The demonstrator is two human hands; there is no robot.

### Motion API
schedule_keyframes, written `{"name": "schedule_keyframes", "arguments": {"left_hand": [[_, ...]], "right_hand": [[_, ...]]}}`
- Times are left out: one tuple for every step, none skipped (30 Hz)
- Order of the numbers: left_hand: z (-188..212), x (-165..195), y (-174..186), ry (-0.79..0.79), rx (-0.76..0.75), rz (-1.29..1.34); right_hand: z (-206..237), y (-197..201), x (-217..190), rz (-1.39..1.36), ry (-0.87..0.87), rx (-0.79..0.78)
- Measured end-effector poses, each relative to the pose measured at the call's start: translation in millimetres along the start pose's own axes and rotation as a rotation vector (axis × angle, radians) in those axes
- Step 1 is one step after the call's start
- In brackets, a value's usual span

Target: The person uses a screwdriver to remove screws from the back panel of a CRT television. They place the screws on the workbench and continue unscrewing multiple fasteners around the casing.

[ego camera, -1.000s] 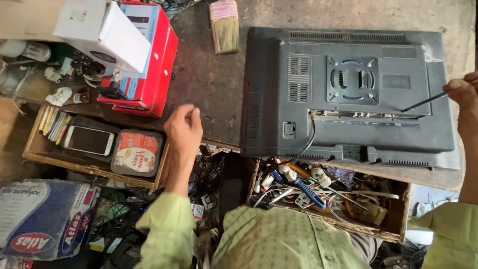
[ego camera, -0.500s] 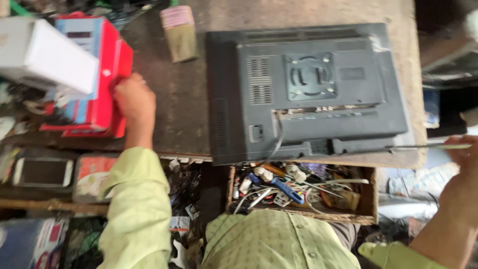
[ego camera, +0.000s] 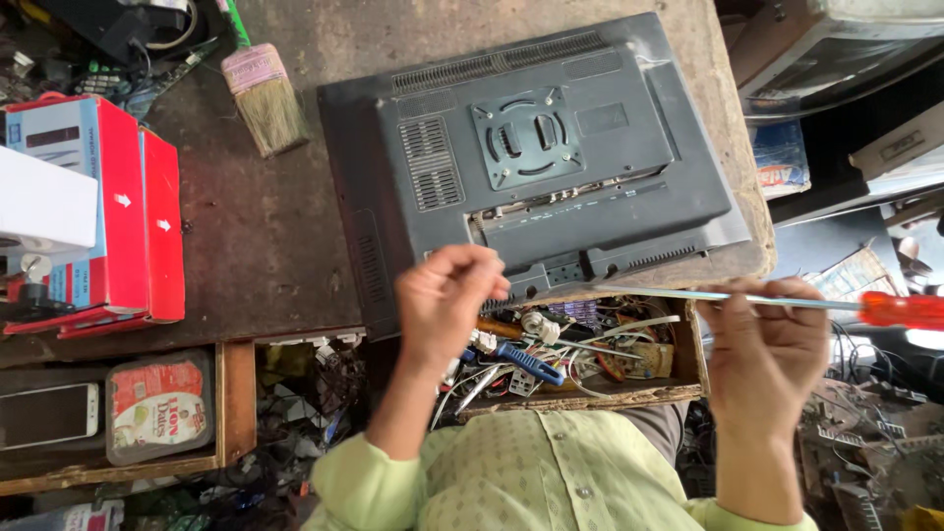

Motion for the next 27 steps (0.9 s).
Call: {"name": "schedule_keyframes", "arguments": {"left_hand": [[4.4, -7.6, -11.2, 0.014, -0.038, 0.04], [8.1, -14.5, -21.0, 0.029, -0.077, 0.081], [10.4, -20.1, -27.8, 0.046, -0.117, 0.122], [11.4, -23.7, -30.2, 0.046, -0.121, 0.117], [12.4, -26.7, -31.5, 0.046, -0.124, 0.111], [13.1, -29.1, -31.9, 0.046, -0.125, 0.104], [13.6, -30.5, -32.4, 0.04, -0.133, 0.103], [14.1, -31.0, -32.0, 0.034, -0.138, 0.101], [14.6, -31.0, -31.6, 0.027, -0.142, 0.1], [15.0, -31.1, -31.3, 0.029, -0.146, 0.101], [15.2, -30.6, -30.9, 0.031, -0.149, 0.103], [15.3, -29.9, -30.7, 0.033, -0.152, 0.106], [15.3, -28.7, -30.6, 0.029, -0.152, 0.093], [15.2, -27.5, -30.6, 0.024, -0.152, 0.08], [15.1, -26.3, -30.8, 0.02, -0.152, 0.068], [15.2, -25.1, -31.3, 0.011, -0.152, 0.057], [15.2, -24.2, -31.9, 0.003, -0.151, 0.047], [15.3, -23.4, -32.4, -0.006, -0.151, 0.037], [14.9, -23.0, -32.6, -0.005, -0.152, 0.035], [14.7, -23.2, -32.7, -0.003, -0.152, 0.035], [14.3, -23.1, -32.8, -0.002, -0.154, 0.035], [14.0, -22.6, -32.6, -0.012, -0.152, 0.019], [14.0, -21.9, -32.2, -0.02, -0.148, 0.004], [14.0, -21.4, -31.6, -0.029, -0.144, -0.012], [13.7, -21.2, -31.6, -0.03, -0.148, -0.011], [13.6, -21.1, -31.4, -0.031, -0.151, -0.011], [13.6, -21.0, -31.4, -0.032, -0.154, -0.009]], "right_hand": [[3.2, -6.6, 1.2, -0.015, 0.007, -0.029], [6.6, -12.9, 1.7, -0.029, 0.016, -0.057], [9.7, -18.2, 1.2, -0.041, 0.024, -0.084], [12.1, -21.9, 0.4, -0.015, 0.036, -0.098], [14.2, -25.4, -0.2, 0.01, 0.046, -0.113], [15.3, -28.3, -1.0, 0.033, 0.055, -0.127], [15.3, -30.0, -1.4, 0.036, 0.059, -0.128], [15.3, -31.7, -1.4, 0.037, 0.062, -0.13], [15.1, -33.0, -1.5, 0.039, 0.064, -0.133], [14.6, -33.9, -1.1, 0.05, 0.064, -0.135], [14.2, -34.6, -0.8, 0.063, 0.065, -0.137], [13.9, -35.1, -0.5, 0.076, 0.067, -0.14], [13.8, -35.1, -0.1, 0.077, 0.063, -0.136], [13.8, -34.9, 0.2, 0.078, 0.059, -0.131], [14.0, -34.7, 0.3, 0.079, 0.055, -0.127], [14.2, -34.8, 0.0, 0.066, 0.055, -0.13], [14.3, -35.0, -0.4, 0.053, 0.056, -0.133], [14.3, -35.0, -0.7, 0.04, 0.056, -0.136], [14.2, -34.8, -0.7, 0.04, 0.054, -0.136], [14.1, -34.3, -0.4, 0.043, 0.051, -0.135], [13.8, -34.0, -0.1, 0.045, 0.05, -0.134], [13.5, -34.1, 0.4, 0.052, 0.049, -0.141], [13.2, -34.3, 1.1, 0.059, 0.047, -0.148], [13.0, -34.6, 1.9, 0.065, 0.044, -0.156], [12.7, -34.4, 2.4, 0.065, 0.045, -0.155], [12.5, -34.3, 2.7, 0.064, 0.045, -0.156], [12.3, -34.4, 2.9, 0.064, 0.045, -0.156]]}}
Point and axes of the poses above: each hand's wrist, its own z-axis away from the middle knuckle, its own y-axis out of the back of the hand, x = y × z, the point moved 7 cm from there along -z, towards the middle knuckle, and after that the axes turned 9 degrees about y, right-handed, at the moved point
